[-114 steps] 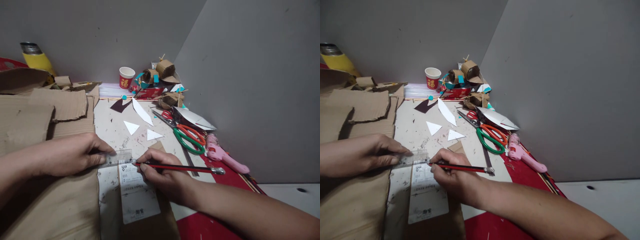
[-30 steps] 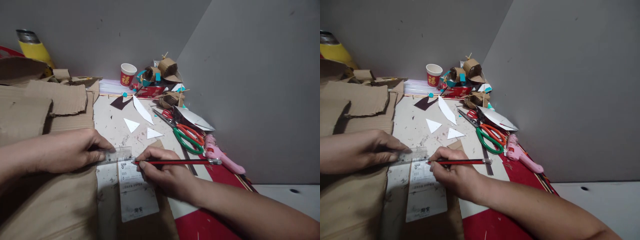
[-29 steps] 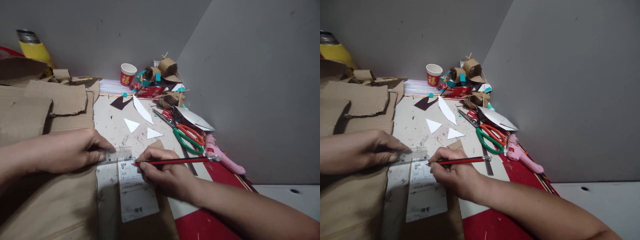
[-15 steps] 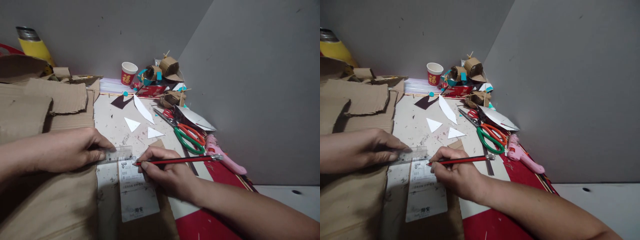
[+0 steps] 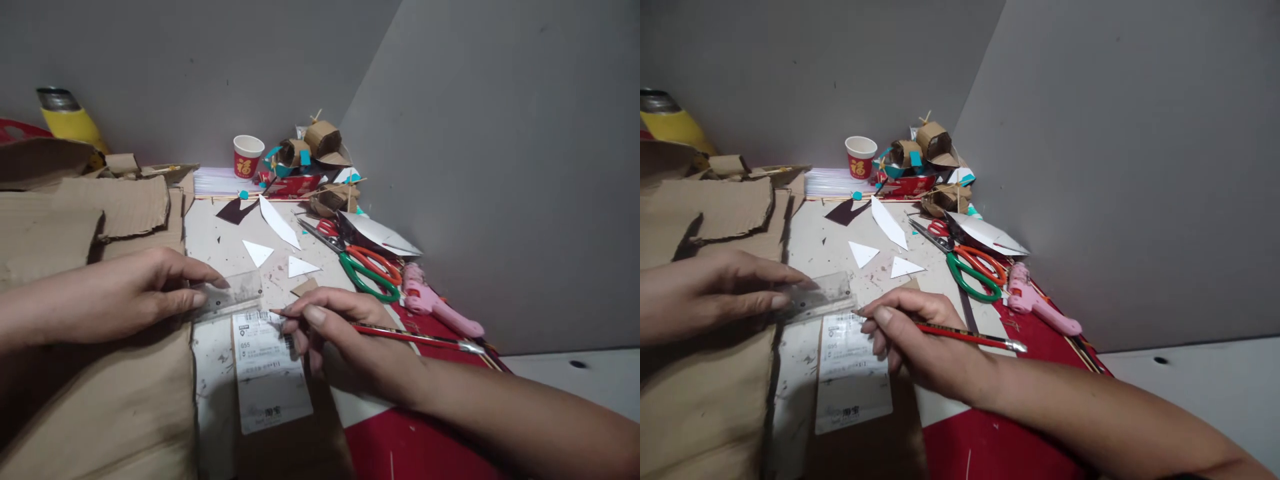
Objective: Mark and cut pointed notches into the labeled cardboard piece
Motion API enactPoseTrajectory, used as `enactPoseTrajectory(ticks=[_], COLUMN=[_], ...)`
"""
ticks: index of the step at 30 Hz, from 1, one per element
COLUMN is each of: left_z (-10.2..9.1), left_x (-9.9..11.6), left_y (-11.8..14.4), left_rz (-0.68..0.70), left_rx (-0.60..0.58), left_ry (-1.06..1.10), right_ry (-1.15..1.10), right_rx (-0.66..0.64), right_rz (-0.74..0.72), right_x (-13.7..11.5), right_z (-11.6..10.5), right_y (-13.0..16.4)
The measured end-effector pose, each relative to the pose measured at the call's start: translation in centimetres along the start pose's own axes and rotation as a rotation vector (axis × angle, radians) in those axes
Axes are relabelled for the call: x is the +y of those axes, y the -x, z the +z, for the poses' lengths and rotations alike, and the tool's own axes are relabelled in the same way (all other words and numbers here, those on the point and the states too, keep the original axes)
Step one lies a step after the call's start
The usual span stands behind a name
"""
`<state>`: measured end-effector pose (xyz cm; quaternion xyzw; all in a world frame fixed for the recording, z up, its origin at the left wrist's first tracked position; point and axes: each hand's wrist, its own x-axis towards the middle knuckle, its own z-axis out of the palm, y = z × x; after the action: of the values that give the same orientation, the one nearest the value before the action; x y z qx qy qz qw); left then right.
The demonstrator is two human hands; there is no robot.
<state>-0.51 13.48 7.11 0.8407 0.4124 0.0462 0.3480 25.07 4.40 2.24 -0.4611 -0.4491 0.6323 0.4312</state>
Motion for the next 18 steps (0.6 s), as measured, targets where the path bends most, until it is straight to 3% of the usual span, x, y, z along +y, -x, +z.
enactPoseTrajectory(ticks=[3,7,14,18], left_z=[-0.1,0.2,0.7,1.0], left_x=[0.1,-0.2,0.3,0.7], left_y=[0.2,0.1,0.4,0.2], left_rz=[0.008,-0.011,-0.034,-0.049], left_rx=[-0.038,0.024,-0.001,-0.045], left_ry=[-0.027,-0.012,-0.053,-0.024], right_ry=[0.048,0.123,0.002,0.132], right_rx=[0.058,0.104,0.196,0.199], right_rz=[-0.003,-0.079,-0.14,-0.235], right_x=[-1.6,-3.0,-0.7,-0.2], right_z=[-0.3,-1.3,-2.5,-3.3], right_y=[0.7,1.9,2.5,2.6])
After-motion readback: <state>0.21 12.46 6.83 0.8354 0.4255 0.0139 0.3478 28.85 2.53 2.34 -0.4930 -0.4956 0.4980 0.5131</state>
